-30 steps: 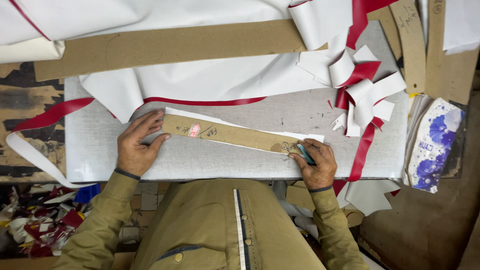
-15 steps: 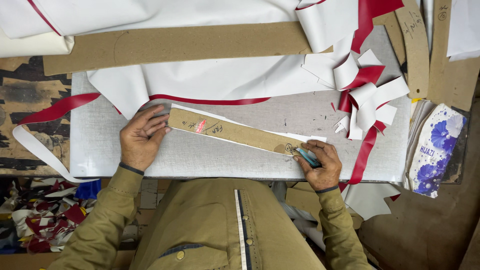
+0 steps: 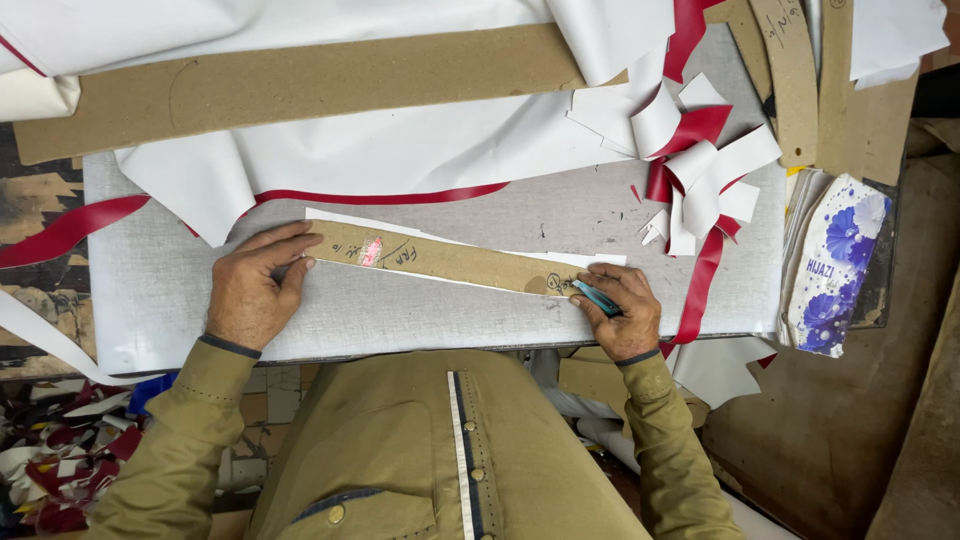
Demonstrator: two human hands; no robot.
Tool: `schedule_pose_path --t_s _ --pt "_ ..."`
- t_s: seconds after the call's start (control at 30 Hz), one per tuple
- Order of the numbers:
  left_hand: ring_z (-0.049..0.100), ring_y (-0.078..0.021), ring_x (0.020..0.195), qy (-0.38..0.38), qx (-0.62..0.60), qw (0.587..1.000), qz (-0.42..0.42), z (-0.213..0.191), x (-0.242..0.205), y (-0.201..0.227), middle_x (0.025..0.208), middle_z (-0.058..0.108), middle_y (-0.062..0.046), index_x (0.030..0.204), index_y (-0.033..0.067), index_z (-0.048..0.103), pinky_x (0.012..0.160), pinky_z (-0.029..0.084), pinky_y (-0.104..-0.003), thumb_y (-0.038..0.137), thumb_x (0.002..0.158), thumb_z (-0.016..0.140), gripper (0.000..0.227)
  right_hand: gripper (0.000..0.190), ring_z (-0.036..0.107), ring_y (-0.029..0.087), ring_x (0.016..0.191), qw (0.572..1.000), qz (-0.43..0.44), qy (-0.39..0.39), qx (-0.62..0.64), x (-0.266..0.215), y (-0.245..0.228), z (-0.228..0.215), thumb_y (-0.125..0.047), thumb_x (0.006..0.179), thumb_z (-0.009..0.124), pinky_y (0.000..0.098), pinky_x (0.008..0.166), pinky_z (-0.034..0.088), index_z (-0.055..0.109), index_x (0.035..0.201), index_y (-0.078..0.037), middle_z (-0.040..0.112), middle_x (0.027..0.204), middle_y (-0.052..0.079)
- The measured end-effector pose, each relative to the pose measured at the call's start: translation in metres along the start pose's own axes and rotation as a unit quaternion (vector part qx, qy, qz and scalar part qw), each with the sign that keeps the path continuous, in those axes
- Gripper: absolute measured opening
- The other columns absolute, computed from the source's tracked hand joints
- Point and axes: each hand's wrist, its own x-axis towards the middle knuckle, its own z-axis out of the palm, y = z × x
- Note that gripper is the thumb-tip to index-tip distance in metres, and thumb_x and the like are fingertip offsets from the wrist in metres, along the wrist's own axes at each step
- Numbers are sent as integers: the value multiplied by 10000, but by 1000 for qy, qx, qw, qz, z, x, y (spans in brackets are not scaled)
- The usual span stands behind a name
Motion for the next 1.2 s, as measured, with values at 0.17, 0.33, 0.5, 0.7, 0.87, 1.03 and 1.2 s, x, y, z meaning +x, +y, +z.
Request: schedule_pose_path --t_s 0.17,0.33,0.5,0.7,0.87,1.03,1.2 --pt "735 -187 951 -29 19 999 -35 -1 2 3 1303 714 -96 1162 88 763 753 621 -300 -2 885 714 295 324 663 255 1079 1000 0 -5 -12 1 -1 -5 -124 740 893 372 909 584 790 1038 -45 728 1170 101" --pt "610 -266 1165 -32 152 980 129 12 -2 10 1287 689 -111 1203 102 756 1037 522 -422 140 897 753 308 324 678 249 1060 999 45 -14 6 8 -2 -21 -166 809 851 368 878 587 760 1091 -37 718 1183 150" --pt "602 -282 1239 -71 212 958 177 38 -9 15 1341 675 -78 1259 147 729 1104 470 -447 70 918 620 366 403 694 217 937 984 170 -52 12 31 -24 -35 -178 1005 627 363 818 580 621 1366 1 712 1060 162" --pt "555 -265 1347 -61 214 959 176 43 -17 1 1431 628 -52 1305 181 699 1160 415 -471 22 929 543 437 370 628 271 753 960 134 -228 88 74 -95 44 -144 1021 614 390 688 555 644 1366 -14 663 908 214" --pt "559 -253 1354 -59 167 969 170 44 -15 -8 1441 623 -48 1317 185 697 1165 416 -458 4 935 531 454 313 669 181 674 943 41 -294 152 92 -127 70 -22 970 602 288 647 601 698 1268 -13 646 914 141" --pt "589 -250 1323 -46 132 974 180 43 -14 -16 1407 652 -34 1270 175 726 1135 454 -444 30 959 554 384 331 665 209 795 992 -56 -111 37 103 -160 107 86 896 642 305 638 593 751 1190 -22 657 1001 145" --pt "639 -254 1271 -31 110 974 194 44 -11 -25 1288 712 -84 1081 106 782 1102 500 -432 34 923 589 260 414 663 244 812 990 -114 -34 71 107 -196 165 107 732 699 348 691 587 781 1114 -31 671 912 110"
